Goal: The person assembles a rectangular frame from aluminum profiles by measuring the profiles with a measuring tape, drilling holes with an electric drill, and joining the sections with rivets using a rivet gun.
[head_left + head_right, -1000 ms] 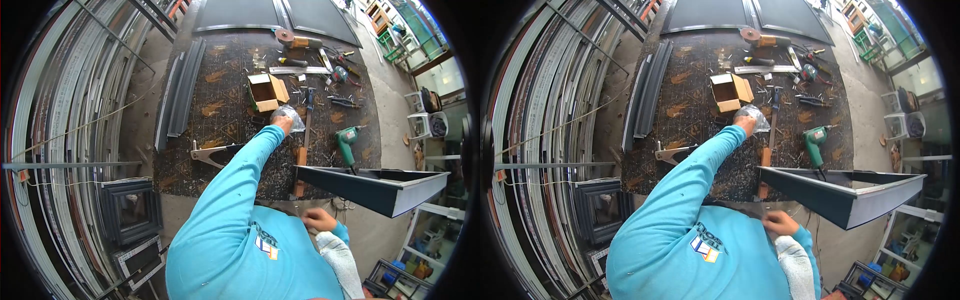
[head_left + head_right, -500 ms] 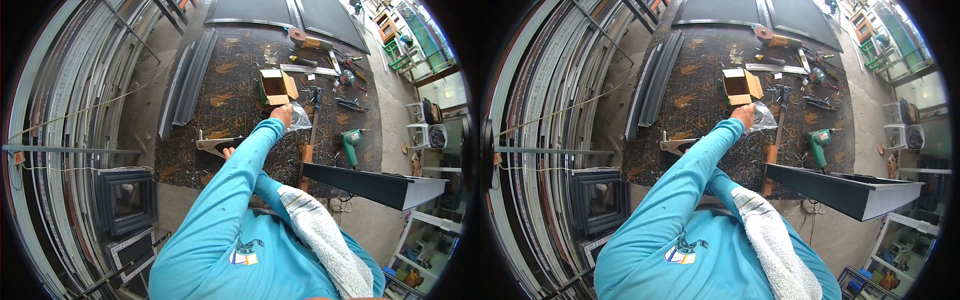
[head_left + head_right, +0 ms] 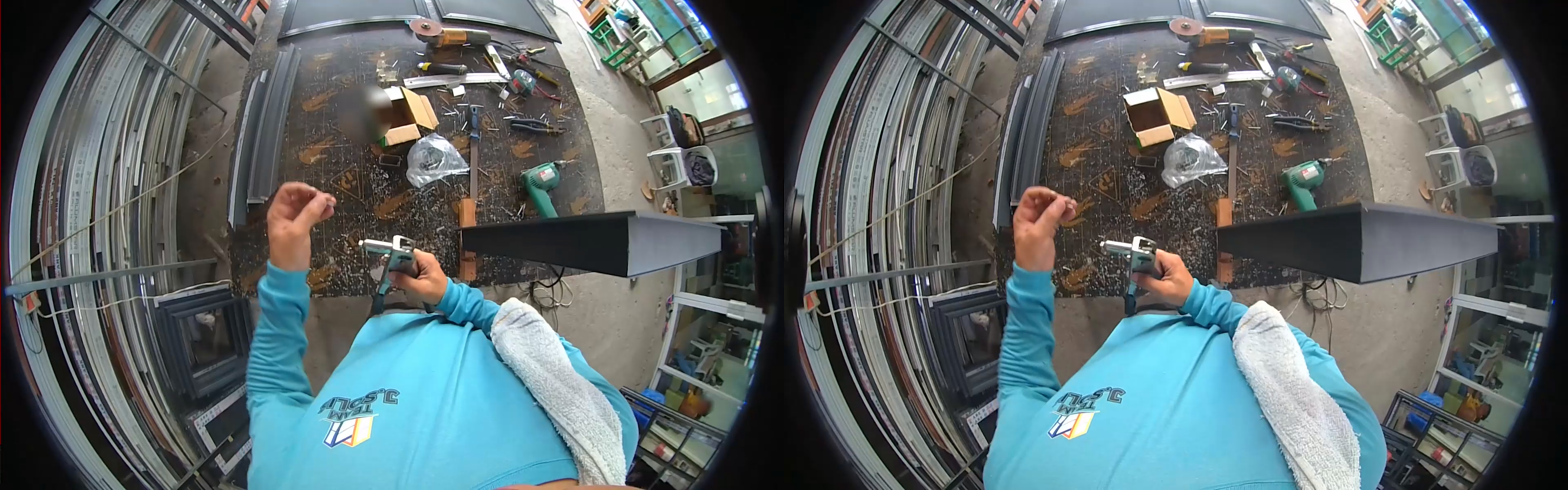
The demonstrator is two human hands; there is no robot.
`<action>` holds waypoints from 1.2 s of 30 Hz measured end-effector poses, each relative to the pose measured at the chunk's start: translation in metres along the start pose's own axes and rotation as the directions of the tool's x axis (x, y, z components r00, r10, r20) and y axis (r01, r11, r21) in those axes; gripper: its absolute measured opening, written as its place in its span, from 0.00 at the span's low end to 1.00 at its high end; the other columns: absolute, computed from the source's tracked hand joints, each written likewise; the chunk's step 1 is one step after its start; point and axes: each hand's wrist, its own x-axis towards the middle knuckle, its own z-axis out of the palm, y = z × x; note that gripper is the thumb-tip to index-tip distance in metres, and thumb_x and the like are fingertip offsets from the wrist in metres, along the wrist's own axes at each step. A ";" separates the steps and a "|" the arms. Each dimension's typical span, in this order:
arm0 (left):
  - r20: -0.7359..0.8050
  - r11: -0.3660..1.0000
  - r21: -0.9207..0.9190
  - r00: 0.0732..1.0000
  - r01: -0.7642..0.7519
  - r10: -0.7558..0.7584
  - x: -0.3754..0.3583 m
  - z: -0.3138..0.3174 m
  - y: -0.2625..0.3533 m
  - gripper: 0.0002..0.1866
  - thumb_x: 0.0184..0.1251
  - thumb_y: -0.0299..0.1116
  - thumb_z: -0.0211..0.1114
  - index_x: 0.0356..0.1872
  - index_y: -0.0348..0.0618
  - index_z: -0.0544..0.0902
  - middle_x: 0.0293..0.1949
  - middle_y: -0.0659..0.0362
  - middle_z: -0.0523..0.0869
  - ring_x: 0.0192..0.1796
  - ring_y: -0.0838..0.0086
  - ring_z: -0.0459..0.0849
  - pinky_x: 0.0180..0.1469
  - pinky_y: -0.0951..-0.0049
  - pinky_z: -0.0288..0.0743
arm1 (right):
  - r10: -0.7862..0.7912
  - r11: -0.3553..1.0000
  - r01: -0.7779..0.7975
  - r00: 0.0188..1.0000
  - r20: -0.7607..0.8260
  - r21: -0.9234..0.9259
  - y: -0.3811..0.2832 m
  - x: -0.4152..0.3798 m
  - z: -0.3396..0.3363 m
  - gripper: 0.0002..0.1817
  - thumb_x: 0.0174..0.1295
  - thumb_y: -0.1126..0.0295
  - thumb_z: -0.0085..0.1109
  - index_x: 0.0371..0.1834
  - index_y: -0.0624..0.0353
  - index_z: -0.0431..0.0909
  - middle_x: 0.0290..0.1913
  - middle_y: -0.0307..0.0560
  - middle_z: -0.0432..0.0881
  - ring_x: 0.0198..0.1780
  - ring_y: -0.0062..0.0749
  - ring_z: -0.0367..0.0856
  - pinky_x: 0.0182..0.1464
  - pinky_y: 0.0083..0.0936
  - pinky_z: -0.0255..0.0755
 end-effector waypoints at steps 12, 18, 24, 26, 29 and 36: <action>-0.033 0.866 -0.496 0.995 0.068 -0.097 -0.150 0.142 -0.066 0.07 0.72 0.22 0.57 0.48 0.40 0.77 0.45 0.53 0.85 0.53 0.65 0.85 0.53 0.70 0.84 | -0.103 0.992 0.110 0.989 0.104 -0.062 -0.023 -0.107 -0.079 0.10 0.59 0.73 0.68 0.41 0.64 0.80 0.32 0.35 0.83 0.36 0.13 0.73 0.37 0.19 0.70; 0.004 0.862 -0.499 0.995 0.089 -0.101 -0.183 0.199 -0.096 0.07 0.70 0.18 0.56 0.44 0.40 0.76 0.47 0.52 0.84 0.55 0.65 0.83 0.56 0.69 0.80 | -0.133 0.981 0.148 0.984 0.117 -0.123 -0.024 -0.160 -0.124 0.13 0.60 0.74 0.66 0.47 0.63 0.78 0.31 0.34 0.82 0.35 0.13 0.73 0.37 0.19 0.70; 0.244 0.874 -0.317 0.922 0.368 -0.300 -0.194 0.220 -0.147 0.09 0.59 0.28 0.53 0.42 0.42 0.71 0.39 0.58 0.77 0.41 0.70 0.77 0.50 0.65 0.73 | 0.013 0.627 0.196 0.965 0.262 -0.754 -0.056 -0.191 -0.170 0.19 0.51 0.72 0.68 0.48 0.61 0.77 0.33 0.49 0.85 0.35 0.42 0.85 0.38 0.37 0.77; 0.278 0.779 -0.220 0.803 0.587 -0.527 -0.199 0.224 -0.166 0.09 0.62 0.29 0.51 0.42 0.42 0.72 0.40 0.58 0.78 0.42 0.71 0.77 0.49 0.66 0.73 | 0.253 0.297 0.061 0.957 0.140 -0.953 -0.078 -0.198 -0.178 0.25 0.49 0.72 0.66 0.54 0.58 0.75 0.37 0.55 0.85 0.42 0.55 0.84 0.46 0.44 0.78; 0.304 0.662 -0.314 0.733 0.680 -0.608 -0.187 0.231 -0.187 0.12 0.69 0.38 0.50 0.44 0.41 0.73 0.37 0.59 0.79 0.39 0.68 0.80 0.46 0.65 0.75 | 0.092 0.596 0.171 0.956 0.278 -0.784 -0.038 -0.191 -0.210 0.23 0.50 0.70 0.68 0.51 0.59 0.77 0.37 0.54 0.85 0.41 0.39 0.85 0.45 0.37 0.77; 0.102 0.527 0.828 0.976 -0.191 0.194 -0.103 0.193 -0.233 0.39 0.51 0.34 0.78 0.61 0.35 0.64 0.42 0.56 0.81 0.40 0.63 0.84 0.48 0.64 0.79 | 0.093 0.935 -0.131 0.987 -0.129 -0.329 0.030 -0.133 -0.224 0.14 0.60 0.63 0.67 0.40 0.61 0.77 0.30 0.36 0.77 0.31 0.20 0.71 0.34 0.24 0.70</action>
